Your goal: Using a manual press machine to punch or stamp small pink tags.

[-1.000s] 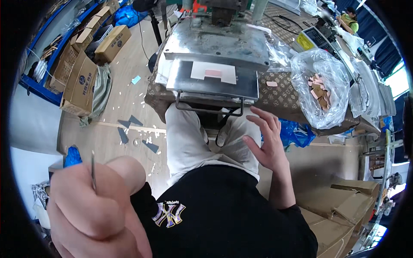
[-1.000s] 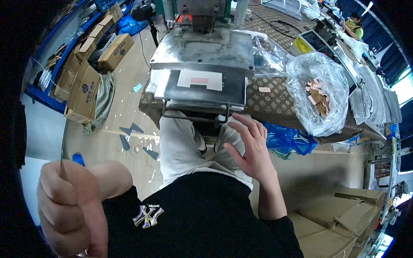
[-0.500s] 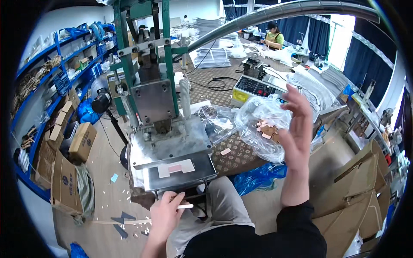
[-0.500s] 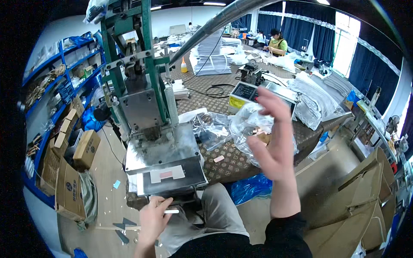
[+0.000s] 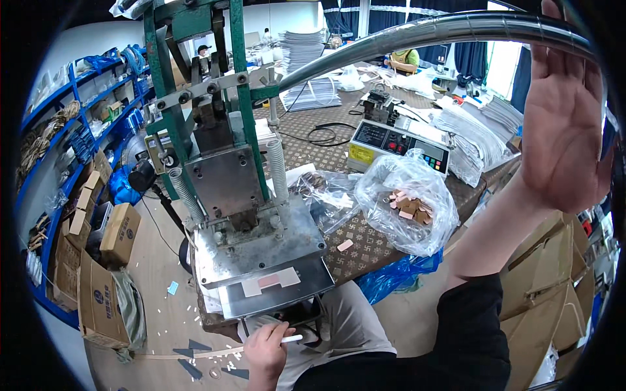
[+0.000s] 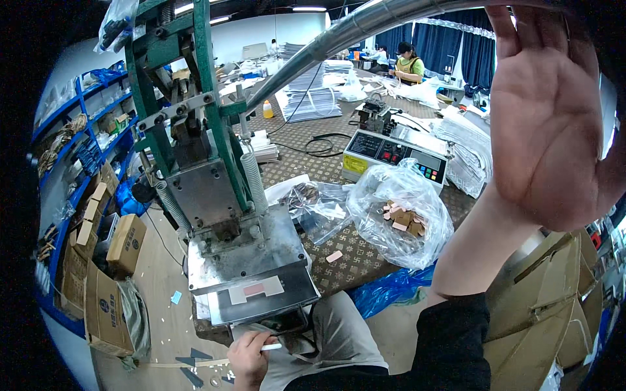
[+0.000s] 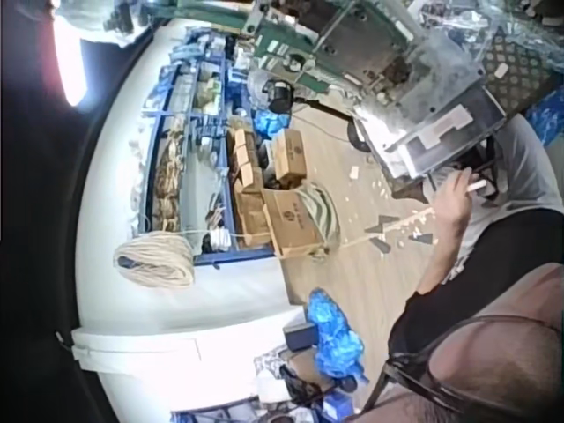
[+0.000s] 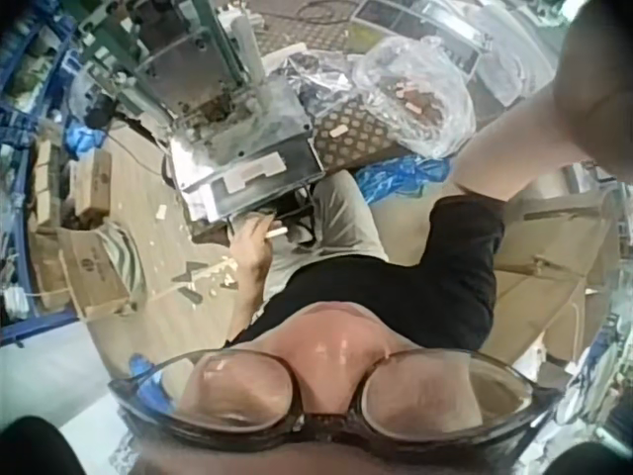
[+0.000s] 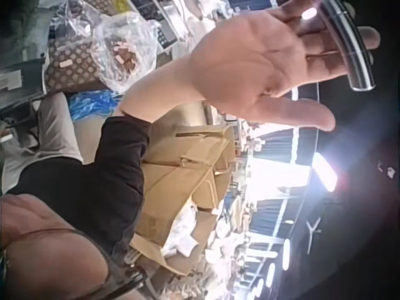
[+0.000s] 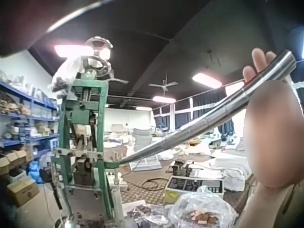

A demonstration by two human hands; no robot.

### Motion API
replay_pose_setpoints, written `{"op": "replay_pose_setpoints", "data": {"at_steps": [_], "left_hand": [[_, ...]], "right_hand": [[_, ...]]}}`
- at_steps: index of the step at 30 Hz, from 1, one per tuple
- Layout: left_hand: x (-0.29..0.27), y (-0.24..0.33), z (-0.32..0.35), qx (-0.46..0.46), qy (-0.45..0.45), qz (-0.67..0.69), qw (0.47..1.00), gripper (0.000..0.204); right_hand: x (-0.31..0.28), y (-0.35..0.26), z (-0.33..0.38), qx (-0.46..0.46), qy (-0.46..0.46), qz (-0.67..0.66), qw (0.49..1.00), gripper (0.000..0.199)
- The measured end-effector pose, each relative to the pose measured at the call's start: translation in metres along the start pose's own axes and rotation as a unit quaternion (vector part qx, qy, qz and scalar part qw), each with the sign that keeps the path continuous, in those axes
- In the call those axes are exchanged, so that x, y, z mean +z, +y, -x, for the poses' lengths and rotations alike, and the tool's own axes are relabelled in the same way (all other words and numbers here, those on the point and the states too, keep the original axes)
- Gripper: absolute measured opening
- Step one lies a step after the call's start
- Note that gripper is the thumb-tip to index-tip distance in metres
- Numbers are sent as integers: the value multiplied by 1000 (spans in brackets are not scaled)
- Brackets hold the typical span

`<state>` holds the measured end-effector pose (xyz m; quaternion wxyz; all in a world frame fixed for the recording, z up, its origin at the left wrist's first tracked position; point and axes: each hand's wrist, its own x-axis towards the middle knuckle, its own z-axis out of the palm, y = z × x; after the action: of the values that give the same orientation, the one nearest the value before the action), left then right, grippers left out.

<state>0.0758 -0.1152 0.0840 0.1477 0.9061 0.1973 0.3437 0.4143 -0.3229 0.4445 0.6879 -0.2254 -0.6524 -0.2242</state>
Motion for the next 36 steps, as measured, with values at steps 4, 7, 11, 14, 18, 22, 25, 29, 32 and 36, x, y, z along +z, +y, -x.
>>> {"op": "replay_pose_setpoints", "data": {"at_steps": [4,7,11,14,18,22,25,29,32,36], "left_hand": [[4,-2,-5,5,18,-16,1000,21],[8,-5,-13,-7,13,-15,1000,20],[13,-15,-16,-18,12,-31,999,19],[15,-17,-21,-17,14,-37,999,17],[16,-20,-24,-17,18,-32,999,17],[17,-21,-26,-17,14,-21,1000,17],[14,-19,-27,-26,7,-27,999,16],[14,-18,-25,-37,7,-32,999,16],[16,-15,-28,-42,23,-27,998,16],[17,-14,-28,-51,36,-17,998,17]], "right_hand": [[-5,-3,2,8,-10,-20,1000,71],[-28,-9,1,8,-17,-32,999,71],[-99,-26,-14,12,-27,-51,998,71],[-128,-36,-15,15,-35,-62,997,71],[-116,-31,-11,19,-46,-79,996,71],[-83,-28,-4,23,-58,-93,994,71],[-60,-24,5,28,-65,-111,991,71],[-70,-30,11,34,-78,-131,988,71],[-17,-24,27,38,-87,-140,986,71],[-2,-44,56,42,-99,-164,981,71]]}}
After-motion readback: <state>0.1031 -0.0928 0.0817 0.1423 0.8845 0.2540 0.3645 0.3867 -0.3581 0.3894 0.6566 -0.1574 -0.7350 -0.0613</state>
